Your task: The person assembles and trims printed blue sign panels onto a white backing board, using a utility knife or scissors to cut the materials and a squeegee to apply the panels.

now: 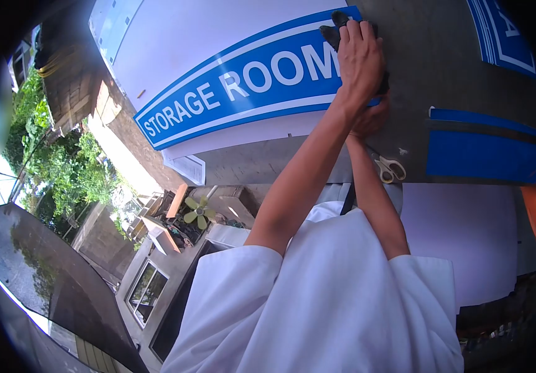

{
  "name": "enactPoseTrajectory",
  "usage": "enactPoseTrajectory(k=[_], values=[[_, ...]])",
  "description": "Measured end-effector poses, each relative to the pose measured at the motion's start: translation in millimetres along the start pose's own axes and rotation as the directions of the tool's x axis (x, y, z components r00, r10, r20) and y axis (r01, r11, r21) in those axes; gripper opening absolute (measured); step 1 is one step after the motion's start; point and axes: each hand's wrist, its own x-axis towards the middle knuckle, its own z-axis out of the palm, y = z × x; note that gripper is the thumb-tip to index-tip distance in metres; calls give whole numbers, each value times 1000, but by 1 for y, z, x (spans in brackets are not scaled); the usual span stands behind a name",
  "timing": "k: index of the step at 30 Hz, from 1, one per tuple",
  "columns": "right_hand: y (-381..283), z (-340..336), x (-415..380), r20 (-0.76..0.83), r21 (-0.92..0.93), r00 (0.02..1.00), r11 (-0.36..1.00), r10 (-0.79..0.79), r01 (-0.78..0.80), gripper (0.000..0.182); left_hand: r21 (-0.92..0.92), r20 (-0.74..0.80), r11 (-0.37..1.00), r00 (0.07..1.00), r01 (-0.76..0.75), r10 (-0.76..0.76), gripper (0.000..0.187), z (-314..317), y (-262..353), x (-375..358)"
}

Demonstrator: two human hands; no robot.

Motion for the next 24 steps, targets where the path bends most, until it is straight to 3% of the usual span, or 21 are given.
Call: enactPoseTrajectory(k=[2,6,8,10,12,15,17,18,21,22,24], values=[[0,-5,-4,50,-57,998,998,42,-39,64,-14,9,1000,1000,-17,17,23,-4,-12,-17],[0,-2,6,-37,79,999,996,-28,31,62,42,-146,997,987,-58,63,36,-36,-74,-32],[-1,-5,4,-40,86,997,994,-59,62,60,109,-204,992,978,65,-41,38,-63,-116,-40],[-1,-2,5,-38,70,998,996,-51,53,59,314,-246,928,961,199,-123,32,-94,-147,-52],[-2,-12,-3,-37,53,998,997,-52,54,59,434,-280,866,951,248,-132,29,-110,-175,-66],[-3,0,12,-43,76,998,996,-40,43,59,-45,-287,918,875,393,-389,38,-96,-170,-63],[-1,-6,4,-42,73,998,996,-46,49,59,185,-241,927,930,325,-277,43,-74,-134,-60],[0,-6,2,-19,82,1000,996,-17,19,62,198,-214,939,947,282,-240,46,-60,-107,-57],[11,-3,-1,25,112,1000,994,-16,13,63,71,-40,997,998,43,-40,46,-19,-33,-52],[-1,-22,2,94,134,996,991,-13,0,62,-30,44,997,997,-67,68,50,-11,-14,-53],[54,-4,-26,357,65,931,996,-80,60,57,-251,210,953,952,-170,225,61,-8,20,-54]])
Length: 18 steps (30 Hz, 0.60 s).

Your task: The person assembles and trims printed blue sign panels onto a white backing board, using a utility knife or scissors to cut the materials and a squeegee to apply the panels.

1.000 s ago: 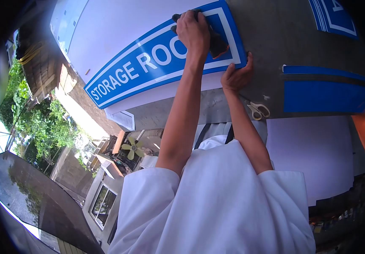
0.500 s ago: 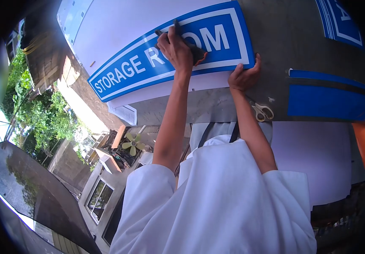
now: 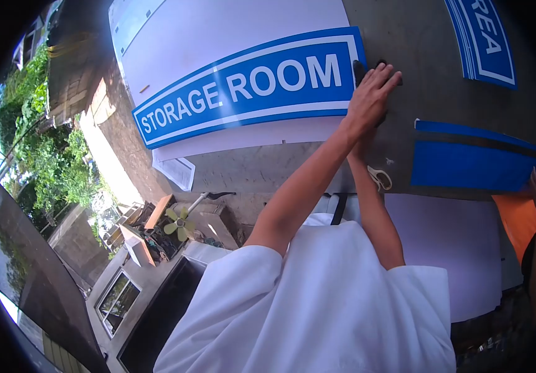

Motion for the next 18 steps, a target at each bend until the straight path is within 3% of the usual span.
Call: enactPoseTrajectory(k=[1,2,4,6,7,9,12,16,18], values=[[-1,-18,-1,-64,204,995,977,71,-56,51,-112,70,993,996,-47,55,64,6,9,0],[-4,-48,-8,-111,399,981,911,157,-101,45,-104,62,994,997,-43,50,64,6,17,-4],[4,-103,-25,-86,439,988,895,130,-80,25,-129,-29,982,991,-134,132,60,0,27,-5],[13,-150,-52,-33,401,998,915,53,-35,14,-76,-137,989,984,-126,115,58,-18,16,-7],[23,-169,-74,25,356,996,930,91,-94,13,-31,-232,995,969,-99,89,55,-28,6,-13],[55,-190,-120,100,271,982,946,158,-180,13,149,-261,989,964,1,38,56,-40,-35,-19],[94,-207,-172,184,113,940,944,286,-309,15,292,-162,956,986,16,33,52,-72,-86,-38],[127,-210,-207,243,-31,884,914,400,-405,17,327,-124,945,990,-28,72,60,-107,-126,-44],[145,-204,-213,496,-208,757,905,425,-371,19,337,-178,941,983,27,36,59,-130,-151,-52]])
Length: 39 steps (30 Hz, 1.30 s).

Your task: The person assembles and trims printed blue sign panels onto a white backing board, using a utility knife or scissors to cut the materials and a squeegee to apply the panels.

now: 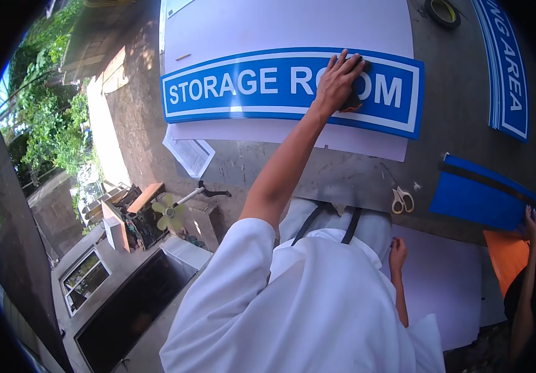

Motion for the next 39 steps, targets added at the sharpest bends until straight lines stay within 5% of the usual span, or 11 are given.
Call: enactPoseTrajectory(k=[3,7,9,13,15,18,24,27,31,36,39], values=[[10,16,7,113,-132,993,990,-31,46,21,57,-56,995,995,83,-79,56,-34,-54,-19],[-15,36,0,69,-128,996,990,-50,58,23,143,-91,975,983,169,-157,48,-78,-129,-55],[-24,53,-10,47,2,987,989,151,-151,24,176,-92,965,980,193,-179,52,-101,-169,-77],[-55,104,-57,45,69,943,940,331,-334,23,109,-142,949,950,295,-279,53,-152,-247,-122],[-65,138,-70,57,246,886,853,461,-460,22,110,-151,947,947,301,-284,56,-173,-294,-143],[-80,191,-91,33,36,967,967,251,-252,22,102,-203,914,907,394,-368,54,-210,-357,-177],[-120,216,-120,40,-99,974,971,222,-217,22,186,-262,857,865,481,-429,54,-268,-457,-218],[-148,227,-127,71,-145,978,972,195,-183,22,-58,-339,806,748,589,-570,55,-288,-480,-229],[-182,241,-136,-16,-260,981,946,196,-193,22,-134,-420,762,660,634,-623,54,-285,-487,-231],[-243,260,-152,-57,-125,935,926,351,-355,23,-117,-201,866,843,486,-500,56,-242,-413,-200],[-256,257,-166,-114,-160,950,939,290,-306,23,-110,-154,893,880,437,-450,57,-242,-407,-198]])
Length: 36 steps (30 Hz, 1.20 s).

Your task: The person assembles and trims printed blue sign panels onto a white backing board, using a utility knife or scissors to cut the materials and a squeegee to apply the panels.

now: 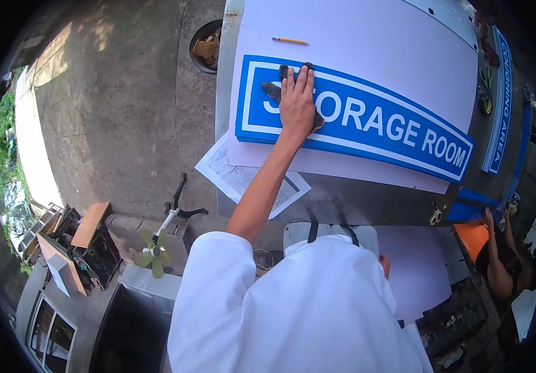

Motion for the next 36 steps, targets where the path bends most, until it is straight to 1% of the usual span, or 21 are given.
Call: enactPoseTrajectory(k=[4,8,9,12,13,15,16,18,20,22,24,26,28,29,30,31,32,33,34,35,36], values=[[18,1,-2,-34,-17,998,999,47,-48,23,80,8,997,1000,5,-6,55,-11,-16,-2],[49,24,12,-62,114,998,993,-4,11,24,135,20,989,999,-52,50,49,-8,-10,-4],[58,30,15,-71,148,997,989,-17,28,25,80,14,993,997,-82,81,46,-2,-9,-3],[78,39,28,-95,243,993,965,-74,95,27,57,-15,991,992,-125,126,46,-6,-25,1],[70,37,20,-101,242,991,964,-84,106,27,167,-14,982,995,-94,97,46,-18,-33,4],[27,39,-5,-4,258,998,964,-70,68,27,135,-61,991,998,-18,27,46,-34,-37,5],[27,47,-2,-19,269,996,959,-92,94,27,146,-64,989,998,-4,14,45,-32,-36,4],[35,63,-11,41,253,992,962,-115,101,27,132,-40,988,996,-76,82,43,-6,-17,-2],[25,73,-29,47,293,992,951,-121,102,28,135,-10,974,983,-181,184,41,16,6,-8],[12,83,-57,32,358,994,929,-109,90,28,138,3,974,984,-178,180,42,0,-2,-4],[21,103,-83,-56,600,998,800,38,3,28,205,-30,967,987,-151,160,45,-19,-27,-1],[46,137,-111,-174,731,980,680,98,61,25,211,-36,967,988,-140,151,47,-45,-51,-1],[81,197,-137,-226,793,955,605,191,67,23,233,4,966,993,-112,114,48,-52,-58,-7],[97,233,-153,-239,855,938,513,253,79,22,189,-20,968,985,-167,174,47,-45,-64,-16],[126,292,-158,-287,893,916,425,281,149,20,229,-30,946,970,-228,240,49,-28,-76,-22],[131,329,-176,-286,894,894,433,346,118,18,240,15,933,962,-269,273,66,-40,-49,-42],[133,369,-205,-263,901,865,429,428,62,17,386,91,824,906,-415,414,85,-36,-39,-57],[127,406,-238,-248,948,784,309,569,76,17,262,-5,886,917,-384,399,89,-13,-45,-67],[116,433,-260,-274,951,777,282,567,129,16,308,20,876,923,-372,385,82,-9,-20,-89],[111,451,-272,-319,941,768,281,555,188,16,336,123,857,920,-391,372,71,-5,3,-110],[101,472,-287,-303,953,693,209,655,219,16,239,-44,798,815,-553,578,55,46,-15,-115]])
